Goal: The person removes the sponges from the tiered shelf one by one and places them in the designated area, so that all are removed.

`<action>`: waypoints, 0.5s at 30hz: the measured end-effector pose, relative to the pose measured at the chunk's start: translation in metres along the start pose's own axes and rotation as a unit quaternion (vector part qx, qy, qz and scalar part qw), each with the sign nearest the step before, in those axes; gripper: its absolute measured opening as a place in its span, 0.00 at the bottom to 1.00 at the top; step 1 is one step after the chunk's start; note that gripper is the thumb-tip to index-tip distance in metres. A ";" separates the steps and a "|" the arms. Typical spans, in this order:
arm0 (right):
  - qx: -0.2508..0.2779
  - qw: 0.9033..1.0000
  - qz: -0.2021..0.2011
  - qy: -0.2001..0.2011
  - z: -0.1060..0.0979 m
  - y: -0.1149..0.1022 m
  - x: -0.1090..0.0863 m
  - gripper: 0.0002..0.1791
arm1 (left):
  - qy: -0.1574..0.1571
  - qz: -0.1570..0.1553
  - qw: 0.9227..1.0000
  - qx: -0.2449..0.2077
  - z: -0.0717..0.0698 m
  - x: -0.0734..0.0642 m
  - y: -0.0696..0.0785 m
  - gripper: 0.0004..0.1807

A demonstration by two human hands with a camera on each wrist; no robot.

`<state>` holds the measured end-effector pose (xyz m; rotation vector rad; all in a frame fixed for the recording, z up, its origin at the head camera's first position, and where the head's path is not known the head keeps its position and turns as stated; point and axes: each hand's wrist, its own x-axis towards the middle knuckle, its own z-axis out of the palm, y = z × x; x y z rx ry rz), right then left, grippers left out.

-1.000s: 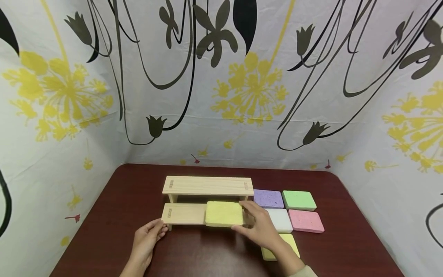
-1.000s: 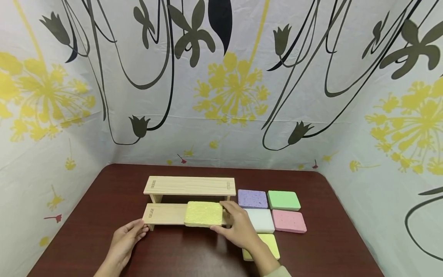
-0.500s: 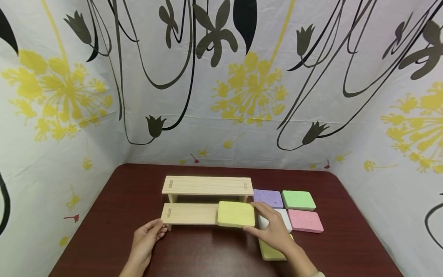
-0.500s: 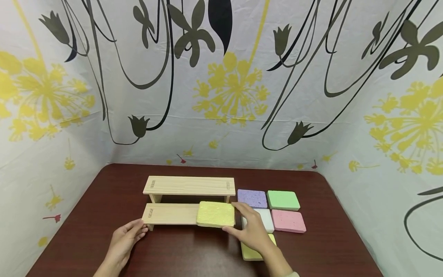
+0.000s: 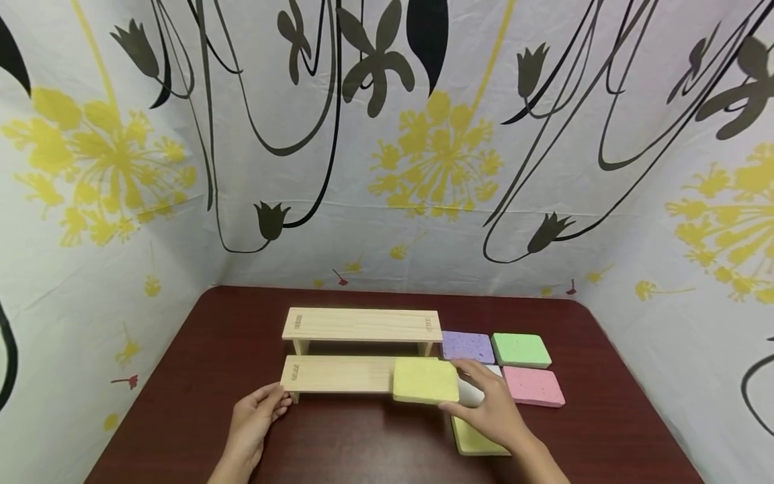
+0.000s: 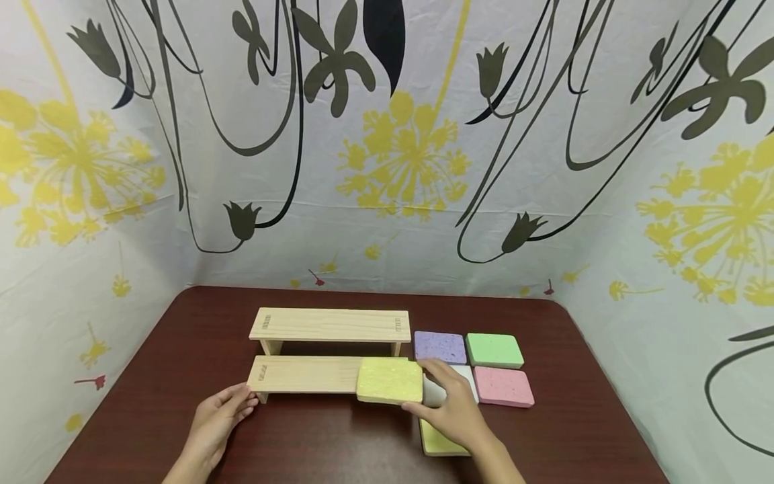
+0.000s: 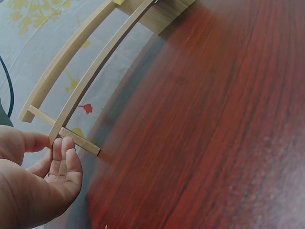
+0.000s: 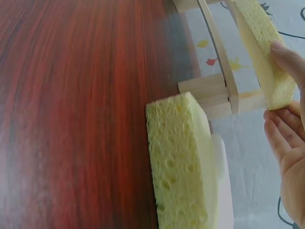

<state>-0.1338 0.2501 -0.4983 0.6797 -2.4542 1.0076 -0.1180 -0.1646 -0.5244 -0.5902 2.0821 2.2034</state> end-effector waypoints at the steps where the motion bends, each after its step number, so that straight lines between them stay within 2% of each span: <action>1: 0.001 1.000 0.005 -0.002 -0.001 0.001 -0.001 0.39 | 0.000 0.001 1.000 -0.001 0.000 0.000 0.000 0.25; 7: 0.023 1.000 0.021 -0.005 -0.007 0.004 -0.010 0.38 | 0.000 0.005 1.000 -0.001 -0.001 -0.001 0.000 0.25; 15: 0.012 1.000 -0.001 0.002 -0.018 0.008 -0.017 0.37 | -0.002 0.005 1.000 0.000 0.000 0.000 -0.001 0.24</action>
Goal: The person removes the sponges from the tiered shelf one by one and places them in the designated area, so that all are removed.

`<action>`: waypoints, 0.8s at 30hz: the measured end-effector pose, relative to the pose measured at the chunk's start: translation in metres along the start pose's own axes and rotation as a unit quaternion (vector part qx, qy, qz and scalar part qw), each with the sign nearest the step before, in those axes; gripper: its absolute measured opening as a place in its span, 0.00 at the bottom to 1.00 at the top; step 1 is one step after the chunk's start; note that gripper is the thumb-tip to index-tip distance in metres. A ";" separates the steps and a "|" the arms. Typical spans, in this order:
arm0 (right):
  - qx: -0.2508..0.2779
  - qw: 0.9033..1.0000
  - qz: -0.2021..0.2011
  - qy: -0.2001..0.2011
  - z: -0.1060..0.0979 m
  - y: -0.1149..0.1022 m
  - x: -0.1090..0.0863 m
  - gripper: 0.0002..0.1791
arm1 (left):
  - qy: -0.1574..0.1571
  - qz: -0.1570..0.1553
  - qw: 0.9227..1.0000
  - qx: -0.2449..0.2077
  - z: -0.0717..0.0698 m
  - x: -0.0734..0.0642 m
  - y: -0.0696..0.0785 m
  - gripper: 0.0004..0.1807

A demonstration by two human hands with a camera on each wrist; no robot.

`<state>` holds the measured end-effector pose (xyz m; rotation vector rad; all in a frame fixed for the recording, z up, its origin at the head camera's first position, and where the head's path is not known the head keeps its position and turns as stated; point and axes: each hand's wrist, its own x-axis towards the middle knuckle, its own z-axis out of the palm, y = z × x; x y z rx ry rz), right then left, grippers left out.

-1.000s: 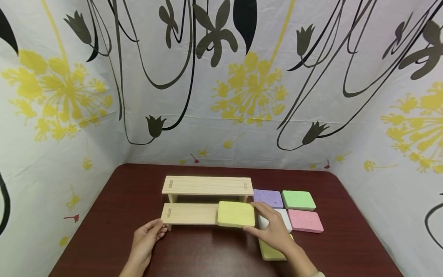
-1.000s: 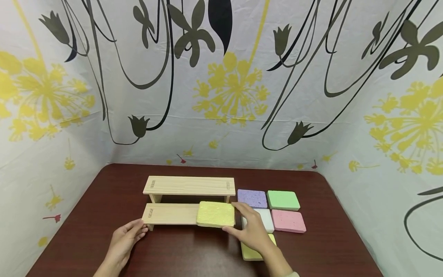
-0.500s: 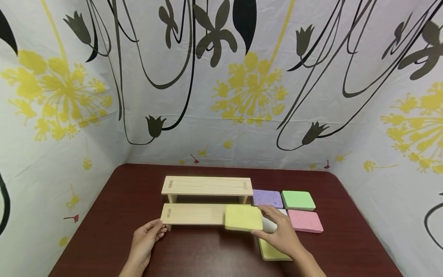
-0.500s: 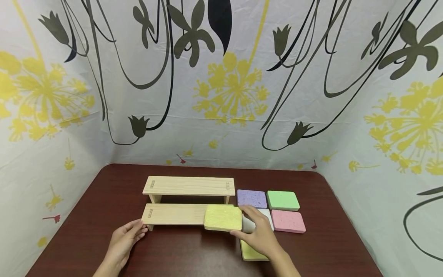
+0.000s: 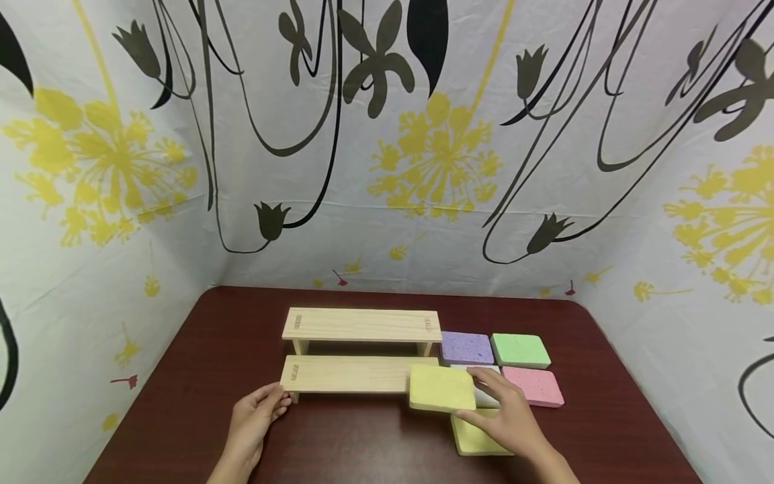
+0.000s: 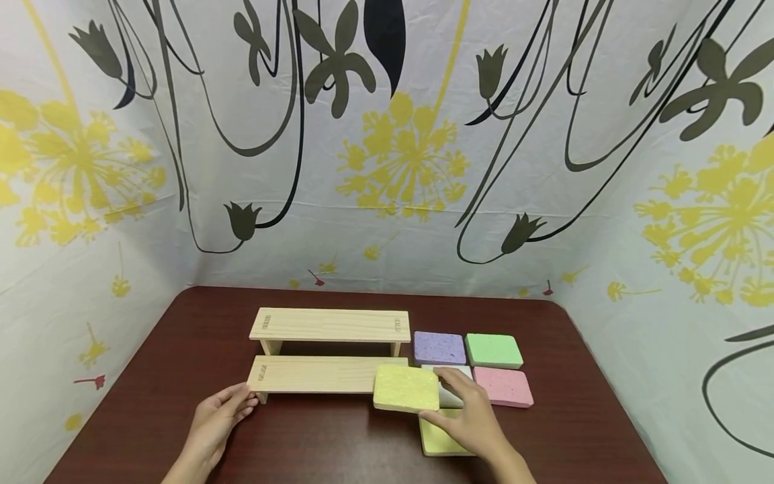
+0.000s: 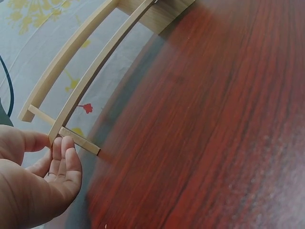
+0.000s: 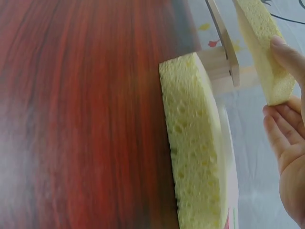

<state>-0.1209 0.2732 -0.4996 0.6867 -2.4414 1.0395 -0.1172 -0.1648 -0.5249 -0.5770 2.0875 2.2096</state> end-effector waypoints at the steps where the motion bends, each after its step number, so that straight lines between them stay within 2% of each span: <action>1: 0.001 1.000 0.000 -0.001 -0.002 0.001 -0.001 0.37 | 0.000 0.000 1.000 -0.001 0.000 0.000 0.000 0.24; 10: 0.009 1.000 0.006 0.004 -0.013 0.007 -0.011 0.37 | -0.005 -0.001 1.000 -0.003 0.001 0.002 0.000 0.24; 17: -0.011 1.000 0.024 0.008 -0.018 0.010 -0.018 0.37 | -0.004 -0.003 1.000 -0.001 0.001 0.002 0.000 0.24; 24: 0.024 0.999 0.034 0.010 -0.024 0.014 -0.025 0.37 | 0.001 -0.009 1.000 -0.003 0.002 0.000 0.001 0.25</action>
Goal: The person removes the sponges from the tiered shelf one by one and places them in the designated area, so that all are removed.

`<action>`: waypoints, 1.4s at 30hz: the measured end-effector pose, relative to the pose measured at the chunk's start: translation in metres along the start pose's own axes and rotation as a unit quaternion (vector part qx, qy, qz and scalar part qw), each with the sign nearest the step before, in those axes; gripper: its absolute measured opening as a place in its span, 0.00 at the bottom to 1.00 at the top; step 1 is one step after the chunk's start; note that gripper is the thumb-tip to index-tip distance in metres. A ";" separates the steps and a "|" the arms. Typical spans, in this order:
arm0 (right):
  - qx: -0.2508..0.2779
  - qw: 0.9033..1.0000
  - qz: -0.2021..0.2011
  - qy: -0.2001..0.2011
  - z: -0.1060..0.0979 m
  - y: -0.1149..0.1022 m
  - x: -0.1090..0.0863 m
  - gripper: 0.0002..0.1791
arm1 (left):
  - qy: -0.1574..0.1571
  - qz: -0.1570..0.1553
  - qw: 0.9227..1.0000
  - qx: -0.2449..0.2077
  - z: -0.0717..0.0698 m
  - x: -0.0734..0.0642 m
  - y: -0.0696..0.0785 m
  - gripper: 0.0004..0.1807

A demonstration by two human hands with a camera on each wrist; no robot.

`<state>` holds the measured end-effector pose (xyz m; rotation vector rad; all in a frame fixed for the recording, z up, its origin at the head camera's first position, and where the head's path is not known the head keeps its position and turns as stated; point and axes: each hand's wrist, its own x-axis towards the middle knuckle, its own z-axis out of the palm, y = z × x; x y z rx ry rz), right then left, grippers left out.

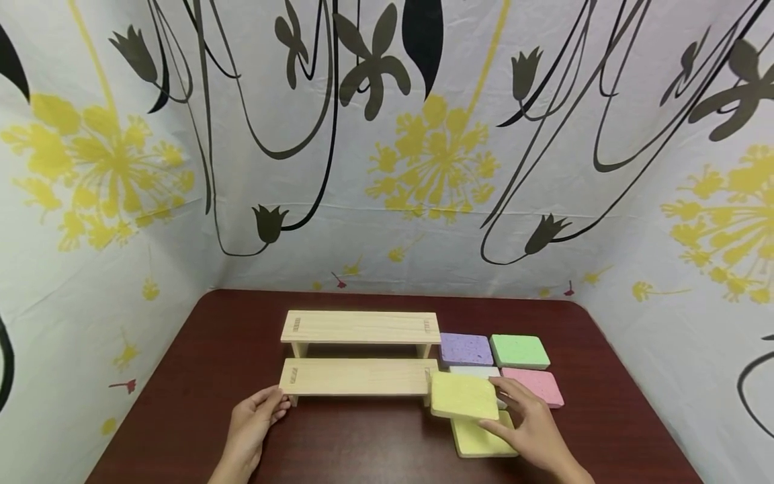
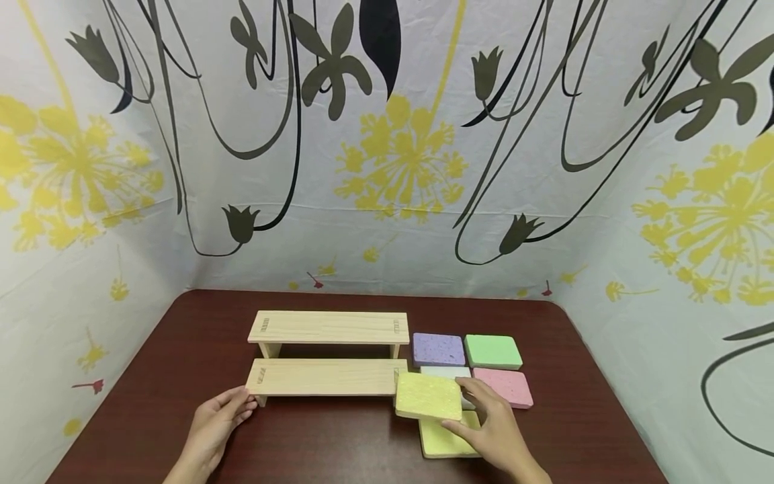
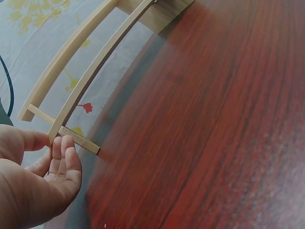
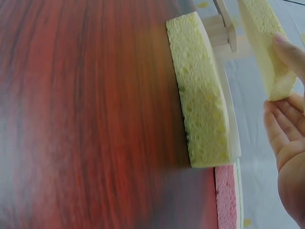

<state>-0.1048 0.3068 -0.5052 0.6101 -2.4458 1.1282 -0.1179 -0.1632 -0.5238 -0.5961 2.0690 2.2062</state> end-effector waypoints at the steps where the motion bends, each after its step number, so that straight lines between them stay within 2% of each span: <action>1: 0.004 1.000 0.004 0.000 -0.001 0.001 -0.001 0.37 | 0.000 0.000 1.000 0.000 0.000 0.000 0.000 0.25; 7: 0.012 1.000 0.025 0.001 -0.013 0.005 -0.007 0.38 | -0.001 -0.002 1.000 0.000 -0.001 0.000 -0.002 0.25; 11: 0.008 1.000 0.026 0.000 -0.020 0.009 -0.011 0.39 | -0.001 -0.002 1.000 -0.001 -0.001 0.001 -0.002 0.26; 18: -0.025 0.999 0.044 0.016 -0.032 0.012 -0.018 0.40 | 0.000 0.002 1.000 0.001 -0.002 0.001 -0.002 0.25; 28: -0.048 0.995 0.083 0.011 -0.046 0.014 -0.028 0.40 | -0.002 0.003 1.000 -0.002 -0.002 0.002 -0.004 0.25; 31: -0.057 0.995 0.083 0.012 -0.050 0.017 -0.032 0.40 | 0.000 0.004 1.000 -0.001 -0.001 0.002 -0.003 0.25; 37: -0.047 0.996 0.070 0.013 -0.059 0.025 -0.039 0.40 | 0.003 0.004 1.000 0.000 -0.001 0.000 -0.003 0.25; 42: -0.043 0.995 0.094 0.007 -0.068 0.027 -0.045 0.40 | 0.006 0.002 1.000 -0.001 0.000 0.000 -0.003 0.25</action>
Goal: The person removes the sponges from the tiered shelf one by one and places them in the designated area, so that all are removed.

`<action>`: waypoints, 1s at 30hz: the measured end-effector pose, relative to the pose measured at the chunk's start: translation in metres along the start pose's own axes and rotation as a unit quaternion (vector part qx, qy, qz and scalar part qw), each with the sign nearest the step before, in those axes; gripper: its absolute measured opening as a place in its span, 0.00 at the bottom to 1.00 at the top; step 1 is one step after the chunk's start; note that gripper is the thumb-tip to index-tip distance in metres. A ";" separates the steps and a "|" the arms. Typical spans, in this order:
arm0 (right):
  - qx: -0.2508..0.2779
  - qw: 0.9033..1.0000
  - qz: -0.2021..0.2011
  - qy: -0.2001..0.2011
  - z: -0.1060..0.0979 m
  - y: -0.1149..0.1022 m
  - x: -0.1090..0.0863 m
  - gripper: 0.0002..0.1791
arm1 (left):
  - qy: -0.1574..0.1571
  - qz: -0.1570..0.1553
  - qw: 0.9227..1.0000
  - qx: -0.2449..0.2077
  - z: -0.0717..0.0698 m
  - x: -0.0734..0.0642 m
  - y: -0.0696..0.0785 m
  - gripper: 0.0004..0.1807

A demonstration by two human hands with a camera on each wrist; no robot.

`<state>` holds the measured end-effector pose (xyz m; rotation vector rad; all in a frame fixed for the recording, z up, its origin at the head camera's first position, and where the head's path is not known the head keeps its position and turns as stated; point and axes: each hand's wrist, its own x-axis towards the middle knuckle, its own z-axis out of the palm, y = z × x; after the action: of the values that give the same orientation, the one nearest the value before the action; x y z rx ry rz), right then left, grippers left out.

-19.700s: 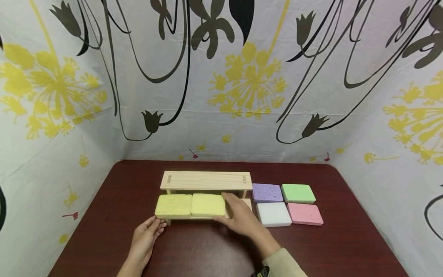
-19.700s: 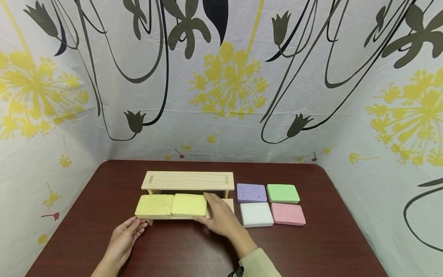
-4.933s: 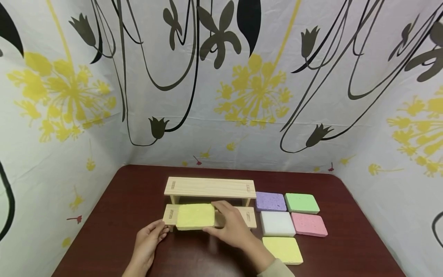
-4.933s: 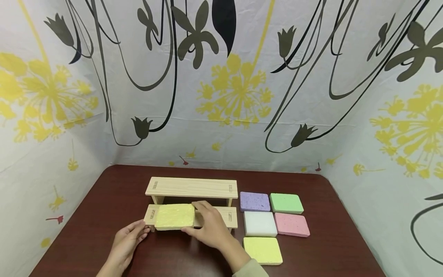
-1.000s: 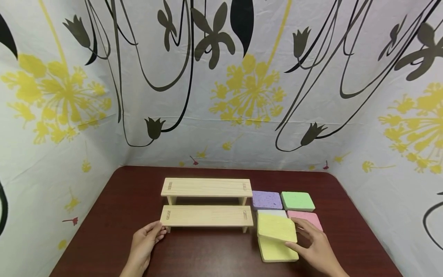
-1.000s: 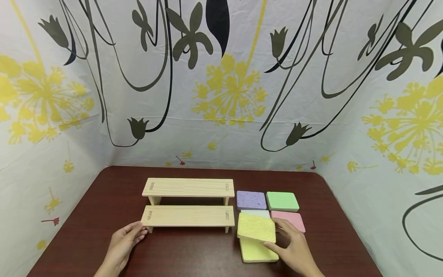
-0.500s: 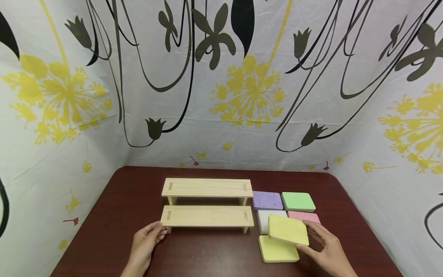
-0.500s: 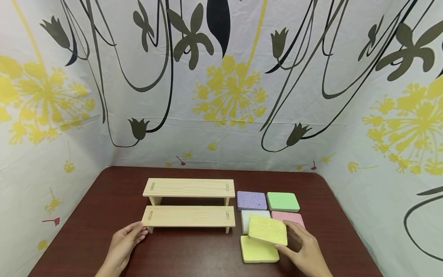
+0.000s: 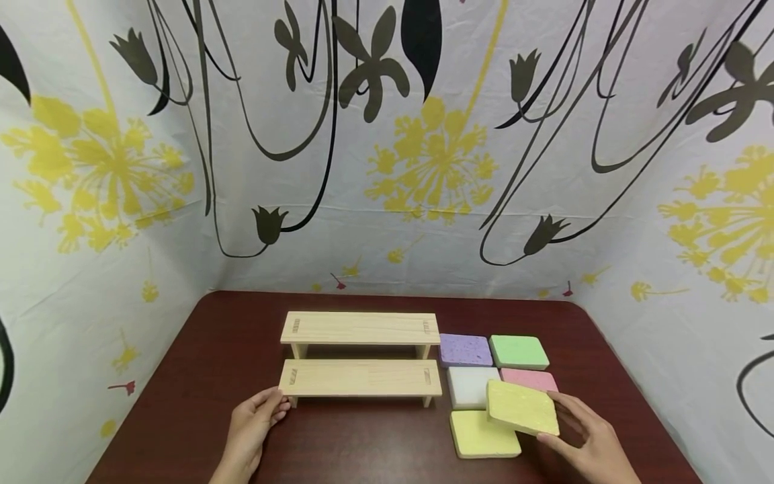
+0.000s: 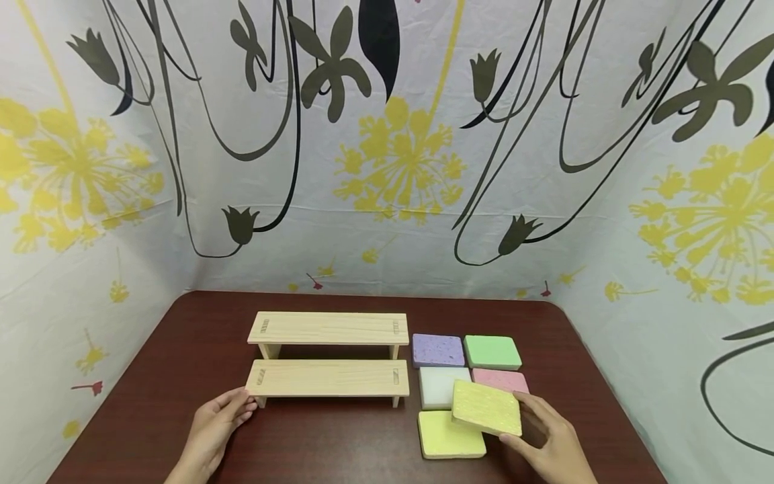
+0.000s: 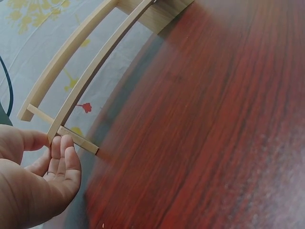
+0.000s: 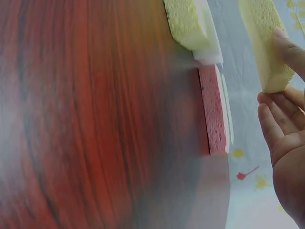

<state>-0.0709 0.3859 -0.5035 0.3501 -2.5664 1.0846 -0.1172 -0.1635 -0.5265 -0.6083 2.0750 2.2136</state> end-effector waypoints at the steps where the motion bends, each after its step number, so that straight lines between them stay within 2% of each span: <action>1: -0.002 1.000 0.004 0.000 -0.002 0.001 -0.001 0.41 | 0.000 0.000 1.000 0.000 0.000 0.000 0.000 0.25; 19: -0.008 0.999 0.033 -0.016 -0.026 0.025 -0.017 0.40 | -0.004 0.002 1.000 -0.001 0.000 0.000 0.000 0.25; 26: -0.028 0.994 0.098 -0.044 -0.034 0.032 -0.023 0.40 | -0.002 0.007 1.000 -0.007 0.001 0.000 -0.001 0.25; 30: -0.035 0.991 0.120 -0.054 -0.035 0.035 -0.026 0.40 | -0.001 0.008 1.000 -0.009 0.001 0.000 -0.001 0.25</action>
<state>-0.0520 0.4377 -0.5133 0.0856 -2.7913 1.0791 -0.1166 -0.1627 -0.5275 -0.5935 2.0686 2.2430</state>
